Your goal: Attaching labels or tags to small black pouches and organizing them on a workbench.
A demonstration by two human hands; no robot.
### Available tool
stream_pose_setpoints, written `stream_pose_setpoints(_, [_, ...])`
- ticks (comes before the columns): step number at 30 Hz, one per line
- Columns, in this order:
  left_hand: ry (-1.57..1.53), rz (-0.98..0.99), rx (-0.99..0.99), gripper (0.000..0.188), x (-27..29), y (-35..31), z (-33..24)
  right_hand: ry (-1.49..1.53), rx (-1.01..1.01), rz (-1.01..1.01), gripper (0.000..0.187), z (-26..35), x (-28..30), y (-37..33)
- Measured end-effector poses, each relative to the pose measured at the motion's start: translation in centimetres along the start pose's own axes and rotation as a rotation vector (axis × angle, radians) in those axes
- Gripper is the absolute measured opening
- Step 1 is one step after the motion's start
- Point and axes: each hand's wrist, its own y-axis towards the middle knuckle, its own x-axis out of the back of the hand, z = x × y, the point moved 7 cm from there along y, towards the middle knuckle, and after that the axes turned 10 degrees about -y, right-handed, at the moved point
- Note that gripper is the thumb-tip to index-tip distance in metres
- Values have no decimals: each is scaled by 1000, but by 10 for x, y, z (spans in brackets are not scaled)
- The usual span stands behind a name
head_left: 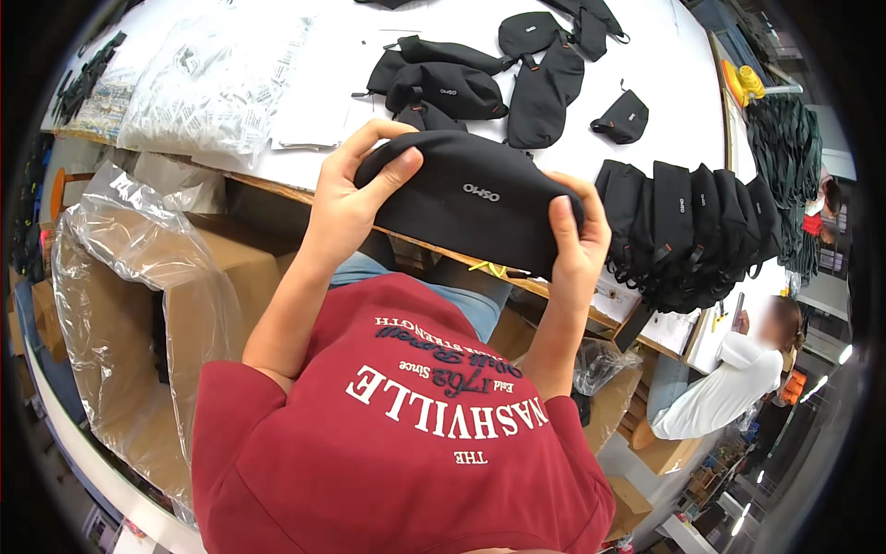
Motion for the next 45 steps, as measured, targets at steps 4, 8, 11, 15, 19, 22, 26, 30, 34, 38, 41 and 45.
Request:
stream_pose_setpoints(4, [-51, 65, -44, 17, -11, -8, -11, 151, -114, -28, 22, -10, 5, -11])
stream_pose_setpoints(8, [-260, 18, 141, 21, -16, -15, -11, 348, -247, 49, 28, -20, -6, -12])
stream_pose_setpoints(11, [-343, 12, 214, 25, -17, -22, -16, 404, -342, 40, 30, -23, -14, -14])
stream_pose_setpoints(15, [-329, 30, 202, 24, -12, -24, -23, 415, -332, 50, 31, -15, -21, -11])
stream_pose_setpoints(19, [-340, 107, 141, 22, -8, -25, -31, 406, -261, 109, 25, -11, -26, -9])
stream_pose_setpoints(22, [-309, 109, 75, 20, -1, -26, -35, 370, -214, 128, 31, -8, -28, -9])
stream_pose_setpoints(26, [-196, -135, -69, 16, 29, -3, -48, 148, -191, 55, 34, -15, -8, -11])
stream_pose_setpoints(30, [-80, -116, -177, 14, 28, -2, -66, -584, 412, -329, 37, 32, 0, -19])
stream_pose_setpoints(34, [-98, -119, -174, 14, 3, -15, -65, -748, 785, -55, 49, 88, -59, -29])
stream_pose_setpoints(38, [-190, -112, -134, 14, -13, -20, -72, -765, 752, 55, 50, 87, -64, -20])
stream_pose_setpoints(41, [-155, -53, -132, 14, -13, -18, -68, -721, 697, 123, 49, 86, -63, -17])
stream_pose_setpoints(45, [-159, 16, -134, 15, -18, -20, -65, -659, 672, 160, 50, 82, -62, -18])
